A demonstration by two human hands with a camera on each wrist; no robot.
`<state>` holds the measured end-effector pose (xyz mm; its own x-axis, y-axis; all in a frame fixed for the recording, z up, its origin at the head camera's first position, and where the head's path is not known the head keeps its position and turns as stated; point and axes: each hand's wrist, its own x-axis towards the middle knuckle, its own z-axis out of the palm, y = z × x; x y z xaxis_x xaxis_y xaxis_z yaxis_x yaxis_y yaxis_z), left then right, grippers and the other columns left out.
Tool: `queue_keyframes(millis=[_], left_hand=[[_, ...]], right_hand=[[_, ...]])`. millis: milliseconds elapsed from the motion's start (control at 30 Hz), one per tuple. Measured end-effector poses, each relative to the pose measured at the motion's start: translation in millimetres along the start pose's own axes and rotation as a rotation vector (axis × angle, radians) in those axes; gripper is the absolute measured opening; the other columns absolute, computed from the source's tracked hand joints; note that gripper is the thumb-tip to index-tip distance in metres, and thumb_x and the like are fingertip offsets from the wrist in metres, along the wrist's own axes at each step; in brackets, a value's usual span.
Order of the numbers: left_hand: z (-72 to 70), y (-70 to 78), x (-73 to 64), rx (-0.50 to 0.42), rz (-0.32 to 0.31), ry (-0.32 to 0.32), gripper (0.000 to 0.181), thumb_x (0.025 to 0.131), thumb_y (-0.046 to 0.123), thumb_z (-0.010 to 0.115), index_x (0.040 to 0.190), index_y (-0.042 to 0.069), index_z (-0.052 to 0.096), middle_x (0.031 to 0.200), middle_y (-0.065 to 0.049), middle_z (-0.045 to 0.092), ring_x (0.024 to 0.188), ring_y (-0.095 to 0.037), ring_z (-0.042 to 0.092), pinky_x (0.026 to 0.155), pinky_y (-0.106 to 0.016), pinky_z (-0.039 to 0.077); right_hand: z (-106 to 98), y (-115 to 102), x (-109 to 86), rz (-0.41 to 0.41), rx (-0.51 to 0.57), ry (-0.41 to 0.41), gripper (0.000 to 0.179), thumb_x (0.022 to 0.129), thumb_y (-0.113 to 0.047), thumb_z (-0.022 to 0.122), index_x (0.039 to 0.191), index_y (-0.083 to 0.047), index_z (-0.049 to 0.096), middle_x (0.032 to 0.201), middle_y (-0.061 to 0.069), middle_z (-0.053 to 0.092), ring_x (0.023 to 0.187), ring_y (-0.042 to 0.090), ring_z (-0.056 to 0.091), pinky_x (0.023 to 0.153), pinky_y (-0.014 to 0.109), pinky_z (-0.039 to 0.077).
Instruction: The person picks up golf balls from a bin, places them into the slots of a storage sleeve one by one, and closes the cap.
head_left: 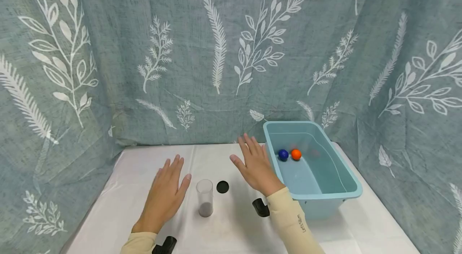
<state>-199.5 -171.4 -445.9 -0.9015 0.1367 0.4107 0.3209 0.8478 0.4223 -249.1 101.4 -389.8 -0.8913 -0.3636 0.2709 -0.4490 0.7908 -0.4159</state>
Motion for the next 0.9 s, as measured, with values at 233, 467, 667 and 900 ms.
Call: queue_keyframes(millis=[233, 467, 667, 900], left_hand=[[34.3, 10.0, -12.3, -0.336, -0.182, -0.168, 0.093, 0.095, 0.064, 0.057, 0.161, 0.009, 0.02, 0.163, -0.016, 0.028, 0.148, -0.041, 0.027, 0.113, -0.064, 0.027], [53.3, 14.0, -11.9, -0.497, -0.247, -0.182, 0.1, 0.082, 0.046, 0.083, 0.158, 0.012, 0.028, 0.157, -0.007, 0.042, 0.144, -0.033, 0.038, 0.112, -0.058, 0.032], [58.5, 16.0, -12.2, -0.531, -0.317, -0.192, 0.076, 0.079, 0.038, 0.088, 0.142, 0.017, 0.051, 0.138, -0.008, 0.059, 0.123, -0.037, 0.058, 0.098, -0.053, 0.049], [65.6, 10.2, -11.7, -0.518, -0.285, -0.174, 0.036, 0.084, 0.025, 0.084, 0.112, 0.017, 0.063, 0.114, 0.004, 0.067, 0.112, -0.023, 0.063, 0.096, -0.043, 0.052]], right_hand=[[-32, 9, -0.8, -0.006, 0.181, -0.008, 0.07, 0.108, -0.053, 0.035, 0.162, -0.011, 0.02, 0.169, 0.006, 0.01, 0.155, 0.031, 0.003, 0.121, 0.057, 0.007], [-72, 34, 2.5, 0.02, 0.283, 0.008, 0.07, 0.106, -0.056, 0.036, 0.162, -0.017, 0.018, 0.169, 0.005, 0.009, 0.154, 0.035, 0.004, 0.117, 0.065, 0.013], [-98, 68, 6.9, 0.077, 0.432, -0.002, 0.066, 0.107, -0.055, 0.035, 0.161, -0.02, 0.023, 0.165, 0.01, 0.021, 0.15, 0.035, 0.024, 0.112, 0.062, 0.029], [-105, 107, 21.7, 0.181, 0.458, -0.044, 0.057, 0.109, -0.044, 0.042, 0.156, -0.014, 0.035, 0.157, 0.013, 0.038, 0.14, 0.038, 0.04, 0.112, 0.06, 0.032]])
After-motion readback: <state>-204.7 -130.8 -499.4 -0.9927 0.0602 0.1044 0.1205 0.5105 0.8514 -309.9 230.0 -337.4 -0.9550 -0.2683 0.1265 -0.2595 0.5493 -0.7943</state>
